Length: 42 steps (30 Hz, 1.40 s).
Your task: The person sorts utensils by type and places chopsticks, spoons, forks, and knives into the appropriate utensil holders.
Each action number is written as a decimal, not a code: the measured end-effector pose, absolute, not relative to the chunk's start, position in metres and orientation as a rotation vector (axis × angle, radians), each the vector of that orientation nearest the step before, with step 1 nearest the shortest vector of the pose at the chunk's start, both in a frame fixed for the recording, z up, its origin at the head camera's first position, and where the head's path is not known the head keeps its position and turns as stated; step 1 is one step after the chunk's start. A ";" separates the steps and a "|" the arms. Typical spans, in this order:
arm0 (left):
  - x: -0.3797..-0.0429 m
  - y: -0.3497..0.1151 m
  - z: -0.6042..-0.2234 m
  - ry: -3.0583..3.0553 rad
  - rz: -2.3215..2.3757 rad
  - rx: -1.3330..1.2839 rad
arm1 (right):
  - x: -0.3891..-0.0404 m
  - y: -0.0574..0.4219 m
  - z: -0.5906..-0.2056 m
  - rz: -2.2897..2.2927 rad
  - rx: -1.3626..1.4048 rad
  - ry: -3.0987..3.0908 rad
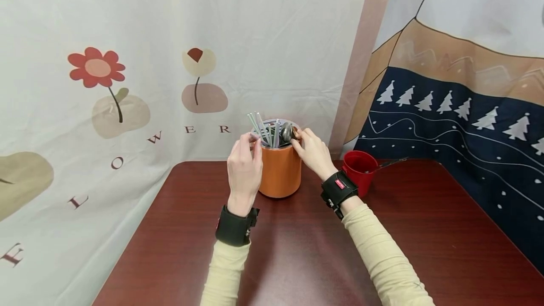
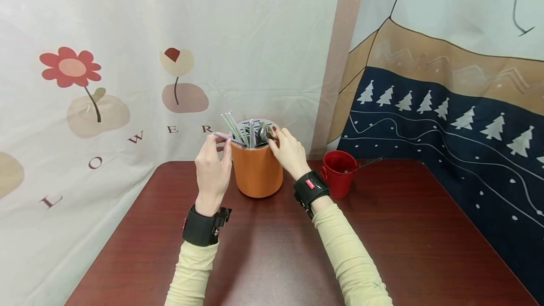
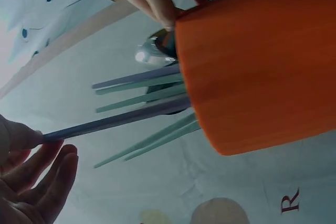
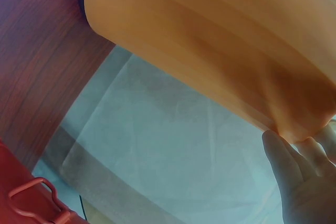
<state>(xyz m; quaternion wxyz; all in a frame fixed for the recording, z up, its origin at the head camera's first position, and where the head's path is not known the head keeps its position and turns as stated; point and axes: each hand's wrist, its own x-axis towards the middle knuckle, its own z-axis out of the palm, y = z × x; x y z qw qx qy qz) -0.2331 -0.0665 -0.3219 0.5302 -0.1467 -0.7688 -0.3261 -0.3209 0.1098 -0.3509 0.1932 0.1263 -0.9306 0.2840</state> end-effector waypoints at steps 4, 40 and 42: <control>-0.247 -0.066 -0.320 -1.926 -0.774 -0.272 | -0.321 0.109 -0.351 0.795 0.356 -2.609; -0.271 -0.056 -0.370 -2.204 -0.888 -0.135 | -0.321 0.109 -0.351 0.811 0.366 -2.597; -0.263 -0.057 -0.373 -2.214 -0.873 -0.146 | -0.320 0.109 -0.350 0.814 0.367 -2.599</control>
